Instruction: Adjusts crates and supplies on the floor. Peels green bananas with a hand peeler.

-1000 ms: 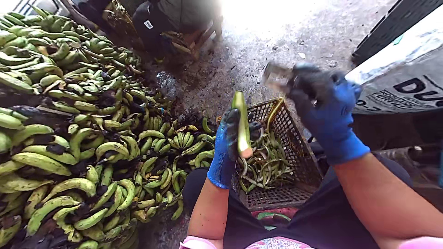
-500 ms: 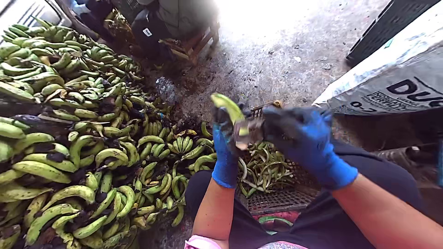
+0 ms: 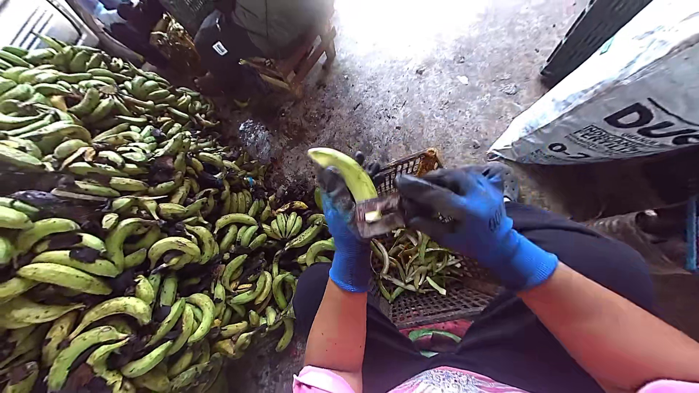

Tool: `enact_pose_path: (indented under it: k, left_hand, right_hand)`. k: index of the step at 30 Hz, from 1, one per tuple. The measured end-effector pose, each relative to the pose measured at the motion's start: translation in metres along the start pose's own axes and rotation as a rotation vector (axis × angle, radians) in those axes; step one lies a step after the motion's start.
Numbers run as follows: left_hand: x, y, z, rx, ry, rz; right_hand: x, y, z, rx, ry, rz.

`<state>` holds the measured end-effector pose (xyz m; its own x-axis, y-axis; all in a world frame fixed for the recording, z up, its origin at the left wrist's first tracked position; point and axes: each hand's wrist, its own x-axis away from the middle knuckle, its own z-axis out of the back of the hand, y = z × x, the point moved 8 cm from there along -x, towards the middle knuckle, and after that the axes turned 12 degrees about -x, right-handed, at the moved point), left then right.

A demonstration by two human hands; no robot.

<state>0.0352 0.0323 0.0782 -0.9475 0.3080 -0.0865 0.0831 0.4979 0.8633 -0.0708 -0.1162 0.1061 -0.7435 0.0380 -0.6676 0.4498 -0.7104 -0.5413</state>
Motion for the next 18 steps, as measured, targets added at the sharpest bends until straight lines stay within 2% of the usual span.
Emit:
enact_pose_path:
  k: [1,3,6,7,9,12,14,16,18]
  left_hand:
    - [0.003,0.003,-0.001,0.016,0.042,-0.020]
    - [0.011,0.002,-0.013,-0.090,-0.039,0.049]
    - [0.033,-0.012,-0.038,-0.416,-0.494,0.313]
    - [0.037,-0.016,-0.039,-0.480,-0.566,0.349]
    - [0.027,-0.018,-0.024,-0.410,-0.439,0.340]
    - [0.006,0.009,0.006,-0.213,-0.024,0.017]
    - [0.004,0.023,0.015,-0.096,0.181,-0.132]
    - [0.008,0.025,0.010,-0.091,0.213,-0.150]
    - [0.011,0.019,-0.002,-0.139,0.023,-0.037]
  right_hand:
    - [0.001,-0.004,-0.003,-0.021,-0.019,0.028]
    - [-0.012,0.008,0.002,-0.058,-0.019,-0.018]
    - [-0.043,0.059,0.027,-0.006,0.082,-0.219]
    - [-0.046,0.072,0.035,0.023,0.116,-0.277]
    - [-0.041,0.073,0.039,0.070,0.139,-0.317]
    - [-0.015,0.022,0.009,0.039,0.005,-0.138]
    - [-0.001,-0.004,-0.008,-0.024,-0.059,-0.007]
    - [-0.004,-0.007,-0.010,-0.064,-0.078,0.036]
    - [-0.014,0.003,-0.004,-0.066,-0.057,0.011]
